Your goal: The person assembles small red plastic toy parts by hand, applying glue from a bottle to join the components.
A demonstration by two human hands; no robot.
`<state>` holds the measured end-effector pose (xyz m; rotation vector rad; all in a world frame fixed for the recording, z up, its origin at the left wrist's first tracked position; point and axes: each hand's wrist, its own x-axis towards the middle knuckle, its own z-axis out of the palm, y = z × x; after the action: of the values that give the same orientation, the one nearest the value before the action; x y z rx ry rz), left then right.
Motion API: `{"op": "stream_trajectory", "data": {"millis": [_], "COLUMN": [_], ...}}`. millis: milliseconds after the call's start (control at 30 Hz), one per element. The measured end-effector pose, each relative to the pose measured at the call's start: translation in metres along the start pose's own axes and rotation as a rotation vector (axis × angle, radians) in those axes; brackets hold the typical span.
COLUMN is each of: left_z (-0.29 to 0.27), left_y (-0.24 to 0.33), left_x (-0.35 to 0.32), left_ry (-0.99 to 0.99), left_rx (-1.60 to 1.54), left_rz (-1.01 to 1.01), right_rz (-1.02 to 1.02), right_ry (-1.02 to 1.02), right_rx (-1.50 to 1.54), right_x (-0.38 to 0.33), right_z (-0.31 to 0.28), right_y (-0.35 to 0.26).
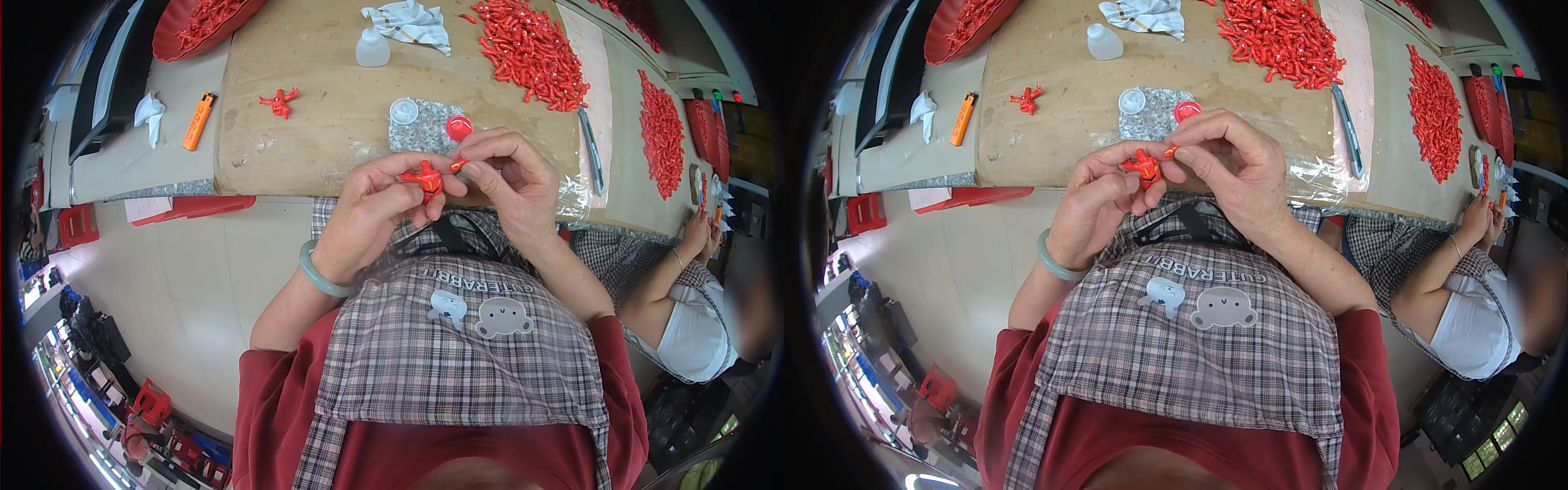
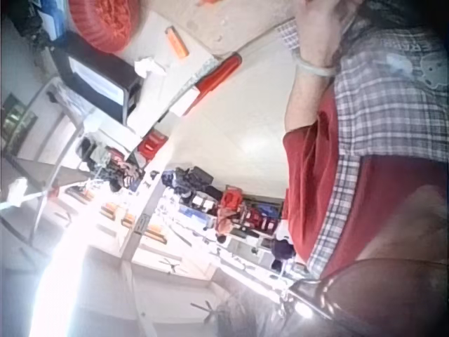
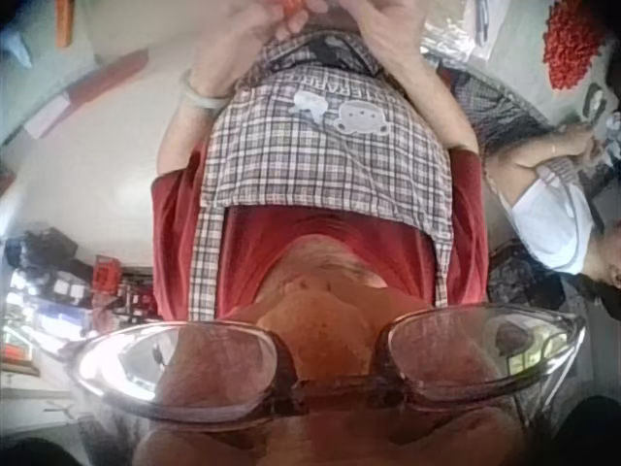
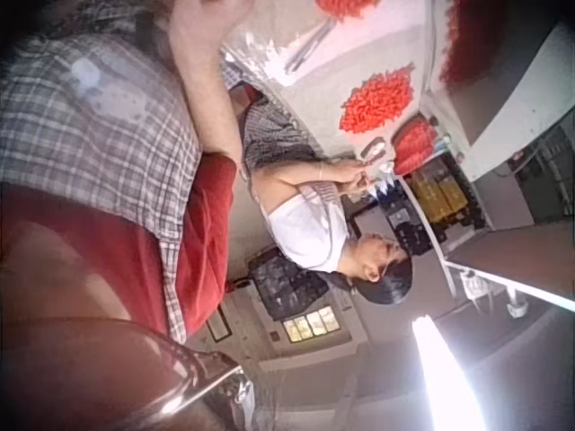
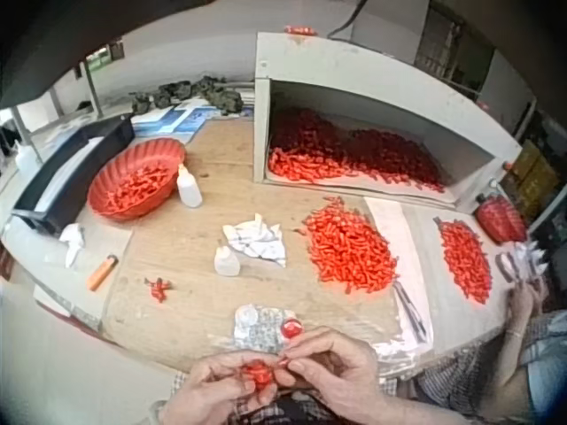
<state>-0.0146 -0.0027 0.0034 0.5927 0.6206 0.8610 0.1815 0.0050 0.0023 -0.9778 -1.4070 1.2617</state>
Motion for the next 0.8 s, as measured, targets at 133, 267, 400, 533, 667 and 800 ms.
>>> {"op": "stream_trajectory", "data": {"millis": [133, 267, 400, 533, 667, 800], "left_z": [0.0006, 0.0062, 0.0074, 0.0064, 0.0056, 0.0042], "left_y": [0.0017, 0.0048, -0.0014, -0.0038, -0.003, -0.0025], "left_x": [-0.0002, -0.0002, 0.0025, 0.0041, 0.0028, 0.0033], "left_ry": [-0.022, 0.033, 0.085, 0.123, 0.12, 0.122], "left_rx": [-0.026, 0.01, 0.158, 0.191, 0.22, 0.24], "left_rz": [0.01, -0.005, 0.0, -0.021, 0.001, -0.006], "right_rz": [0.023, 0.017, -0.05, -0.079, -0.09, -0.014], "right_ry": [0.017, 0.048, 0.041, 0.029, -0.083, -0.112], "right_rx": [0.019, -0.006, -0.12, -0.145, -0.15, -0.143], "right_x": [-0.0003, -0.0011, -0.002, -0.0031, -0.0058, -0.0048], "right_z": [0.0001, 0.0013, 0.0015, 0.0028, -0.0011, -0.001], "right_y": [0.0016, 0.0003, 0.0021, 0.0025, 0.0002, -0.0044]}}
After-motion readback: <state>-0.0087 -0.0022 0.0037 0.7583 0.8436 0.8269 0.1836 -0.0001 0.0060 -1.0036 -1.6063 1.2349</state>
